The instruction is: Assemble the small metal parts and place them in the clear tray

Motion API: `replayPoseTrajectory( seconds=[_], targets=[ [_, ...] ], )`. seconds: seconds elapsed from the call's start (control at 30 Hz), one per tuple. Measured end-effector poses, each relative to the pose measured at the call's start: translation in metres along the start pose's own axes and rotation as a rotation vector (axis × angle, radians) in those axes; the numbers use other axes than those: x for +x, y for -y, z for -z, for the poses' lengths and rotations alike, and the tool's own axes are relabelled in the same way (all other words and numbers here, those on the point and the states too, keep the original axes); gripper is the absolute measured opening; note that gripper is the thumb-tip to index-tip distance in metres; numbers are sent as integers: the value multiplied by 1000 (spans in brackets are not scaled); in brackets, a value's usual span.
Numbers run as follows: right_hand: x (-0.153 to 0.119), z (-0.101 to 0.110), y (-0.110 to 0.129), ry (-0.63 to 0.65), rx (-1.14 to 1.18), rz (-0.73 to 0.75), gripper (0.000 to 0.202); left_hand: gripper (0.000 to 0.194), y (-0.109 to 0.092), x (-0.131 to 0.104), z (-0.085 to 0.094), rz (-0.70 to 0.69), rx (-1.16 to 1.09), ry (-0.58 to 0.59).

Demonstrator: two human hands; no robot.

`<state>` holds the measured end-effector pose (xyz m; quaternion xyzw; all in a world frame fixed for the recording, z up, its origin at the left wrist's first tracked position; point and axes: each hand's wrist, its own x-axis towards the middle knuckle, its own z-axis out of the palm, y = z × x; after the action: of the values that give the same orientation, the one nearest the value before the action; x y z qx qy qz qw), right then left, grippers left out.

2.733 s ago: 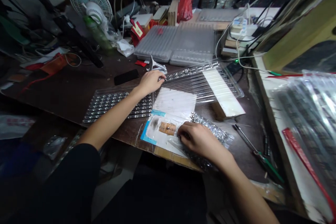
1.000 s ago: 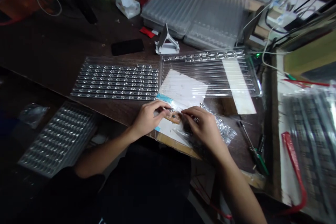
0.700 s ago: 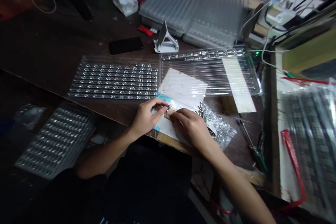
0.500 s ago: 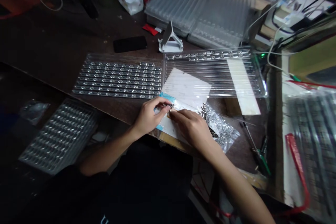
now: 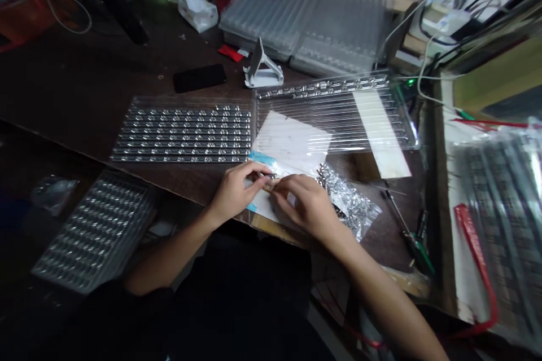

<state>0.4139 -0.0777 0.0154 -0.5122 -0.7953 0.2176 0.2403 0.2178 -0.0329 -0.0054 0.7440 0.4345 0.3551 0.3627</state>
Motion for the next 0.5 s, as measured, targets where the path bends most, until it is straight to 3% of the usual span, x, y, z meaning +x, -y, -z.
replayPoseTrajectory(
  seconds=[0.13, 0.5],
  targets=[
    [-5, 10, -14, -204, 96, -180, 16, 8, 0, 1, -1, -63, 73, 91],
    [-3, 9, -12, -99, 133, -162, 19, 9, -1, 0, 1, -92, 118, 134]
  ],
)
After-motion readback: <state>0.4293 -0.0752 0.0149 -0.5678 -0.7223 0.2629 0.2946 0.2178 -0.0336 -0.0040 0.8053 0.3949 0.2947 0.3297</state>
